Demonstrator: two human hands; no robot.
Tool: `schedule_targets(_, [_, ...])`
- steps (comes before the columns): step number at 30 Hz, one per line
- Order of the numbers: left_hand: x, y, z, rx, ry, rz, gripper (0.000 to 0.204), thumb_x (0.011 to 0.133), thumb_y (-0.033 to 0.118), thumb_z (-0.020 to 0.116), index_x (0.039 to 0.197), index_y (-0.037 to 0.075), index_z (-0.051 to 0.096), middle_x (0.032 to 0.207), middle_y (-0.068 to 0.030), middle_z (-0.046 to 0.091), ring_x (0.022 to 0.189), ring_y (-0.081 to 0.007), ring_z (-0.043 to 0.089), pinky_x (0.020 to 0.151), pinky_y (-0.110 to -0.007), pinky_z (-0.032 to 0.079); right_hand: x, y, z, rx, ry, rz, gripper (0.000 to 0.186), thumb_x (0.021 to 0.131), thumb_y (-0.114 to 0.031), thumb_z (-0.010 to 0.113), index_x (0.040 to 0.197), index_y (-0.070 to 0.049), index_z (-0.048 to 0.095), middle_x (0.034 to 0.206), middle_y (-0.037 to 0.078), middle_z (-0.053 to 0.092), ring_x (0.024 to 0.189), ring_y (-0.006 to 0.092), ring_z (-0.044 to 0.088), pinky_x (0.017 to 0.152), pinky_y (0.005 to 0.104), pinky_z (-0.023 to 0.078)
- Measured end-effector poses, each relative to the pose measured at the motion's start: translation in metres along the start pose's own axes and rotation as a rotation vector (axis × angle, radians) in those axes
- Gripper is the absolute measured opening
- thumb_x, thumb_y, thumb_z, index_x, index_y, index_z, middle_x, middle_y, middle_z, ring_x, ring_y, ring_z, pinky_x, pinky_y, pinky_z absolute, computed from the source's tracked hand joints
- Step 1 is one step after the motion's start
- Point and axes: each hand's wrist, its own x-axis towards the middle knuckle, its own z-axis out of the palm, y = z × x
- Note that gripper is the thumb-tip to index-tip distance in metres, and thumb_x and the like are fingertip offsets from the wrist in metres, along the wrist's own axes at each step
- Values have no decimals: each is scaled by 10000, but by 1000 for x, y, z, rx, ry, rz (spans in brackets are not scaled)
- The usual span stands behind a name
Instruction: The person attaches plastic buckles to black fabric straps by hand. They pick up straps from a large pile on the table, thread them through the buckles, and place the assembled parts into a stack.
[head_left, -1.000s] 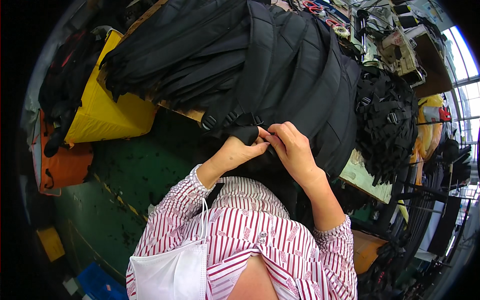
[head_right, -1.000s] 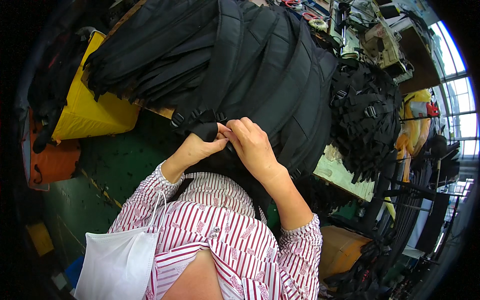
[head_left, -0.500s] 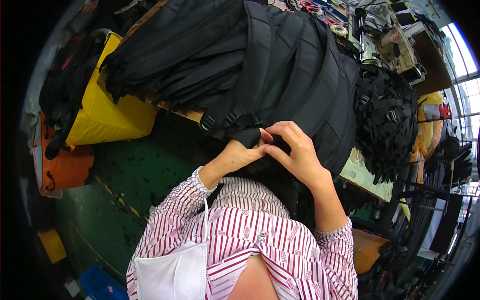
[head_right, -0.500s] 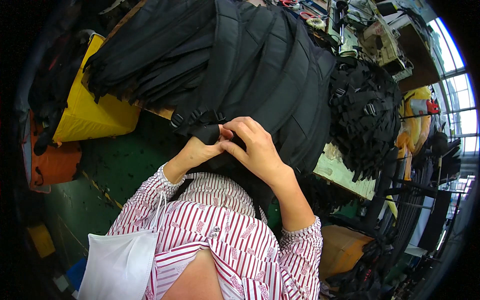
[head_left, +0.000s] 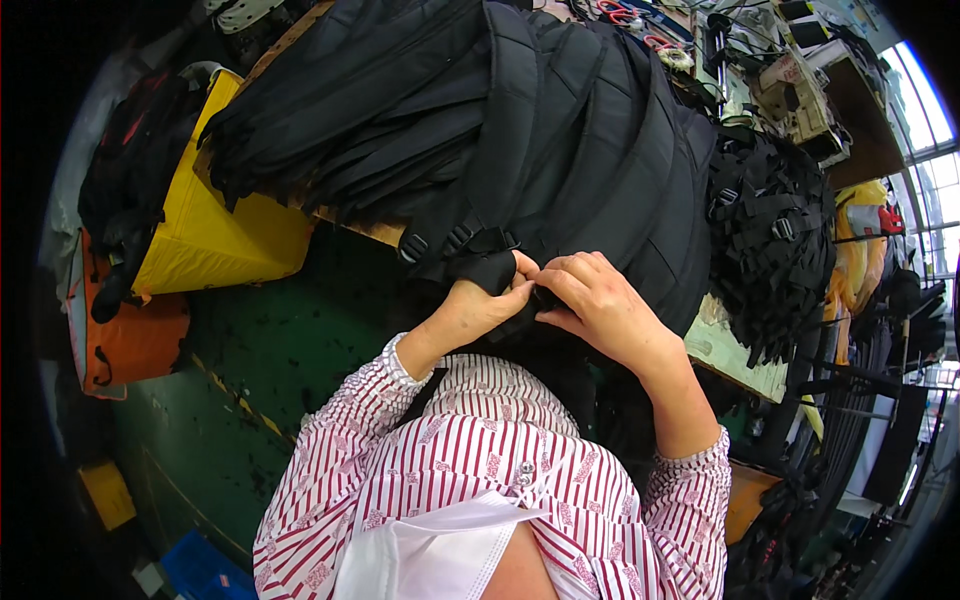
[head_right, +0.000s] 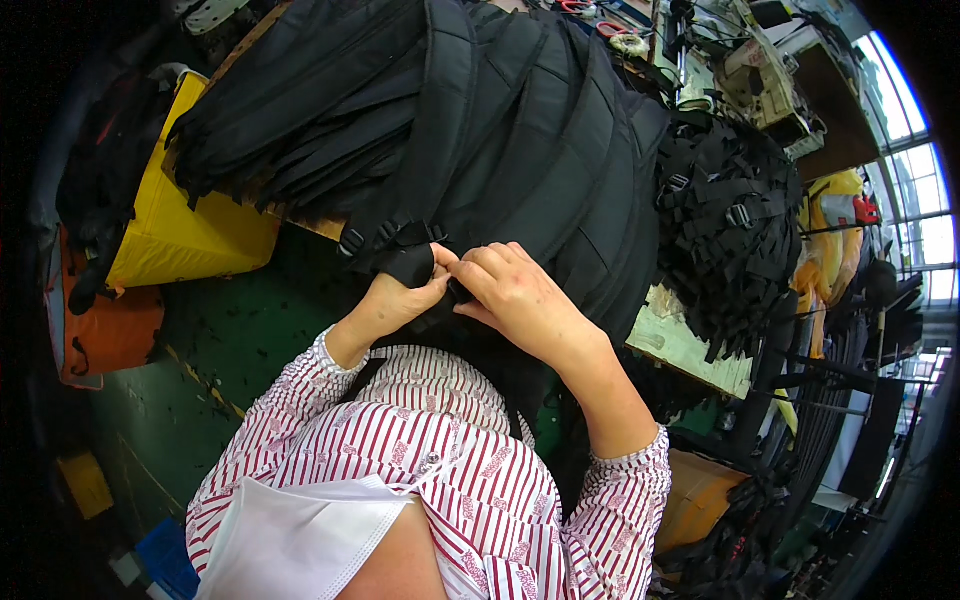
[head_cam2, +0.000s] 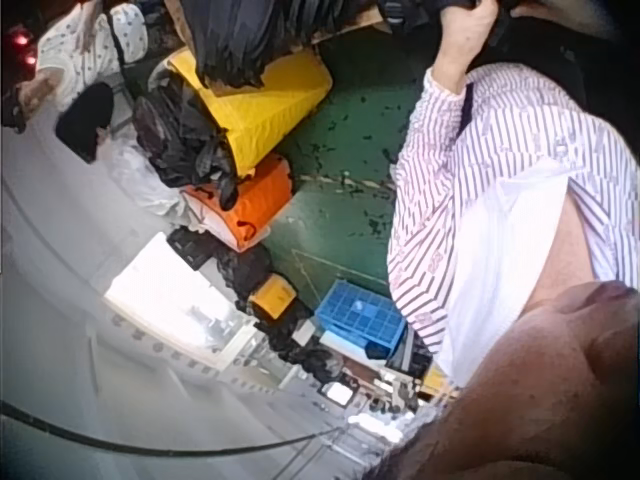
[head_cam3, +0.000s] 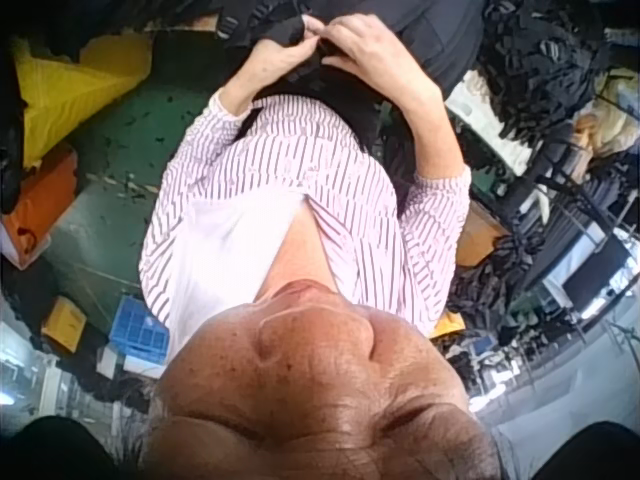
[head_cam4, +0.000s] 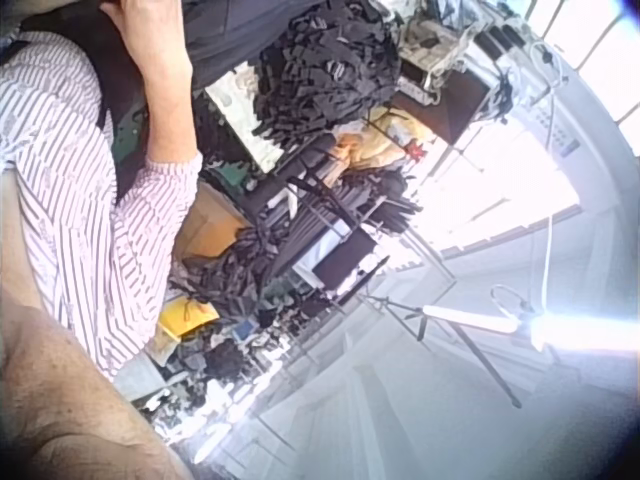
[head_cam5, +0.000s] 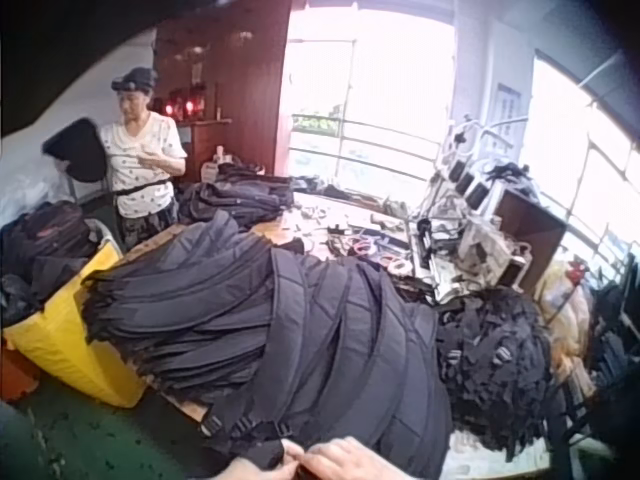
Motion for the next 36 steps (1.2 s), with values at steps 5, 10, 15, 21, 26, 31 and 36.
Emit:
schedule_targets(5, [10,-1,-4,7,129,20,83,907,31,551,984,15,577,755,52,506,722,-25,485,657,-193,411,3,-10,-4,-17,-36,-150,349,689,-119,777,979,-42,600,992,79,580,901,254,551,793,356,441])
schedule_targets(10, [7,15,-7,-32,-17,18,97,925,84,565,991,15,582,729,58,506,654,-18,472,581,-178,381,13,-7,-18,-18,81,11,549,672,-124,780,1181,-78,579,1132,83,557,1019,276,531,905,391,419])
schedule_targets(15, [5,13,-5,49,49,-45,126,917,83,576,1021,13,591,689,60,491,560,-11,433,492,-182,346,7,-1,-20,-131,68,89,563,692,-125,767,1217,-95,567,1196,82,548,1087,281,516,934,401,407])
schedule_targets(21, [8,15,-2,52,61,-46,136,917,71,569,1034,7,599,670,62,491,545,-6,425,494,-177,347,7,1,-20,-62,-89,92,543,722,-130,748,1230,-93,560,1172,64,578,1089,259,525,942,402,402])
schedule_targets(26, [7,11,-2,56,56,-45,146,918,65,562,1045,6,605,648,67,484,534,-1,416,491,-171,342,13,8,-17,-18,-136,28,503,715,-124,750,1184,-81,574,1114,61,595,1045,256,538,924,386,410])
schedule_targets(31, [9,11,-2,9,71,-88,97,897,40,576,975,0,615,776,23,570,659,-23,486,602,-196,413,21,9,-15,33,-152,-46,458,675,-132,772,1078,-35,578,1044,82,584,983,264,541,879,369,435])
schedule_targets(36, [15,6,0,-46,128,1,77,892,38,575,941,-15,602,779,12,575,668,-28,503,610,-194,428,19,-3,-11,-108,-65,-257,419,677,-187,764,986,-33,529,945,67,531,911,231,518,833,340,433])
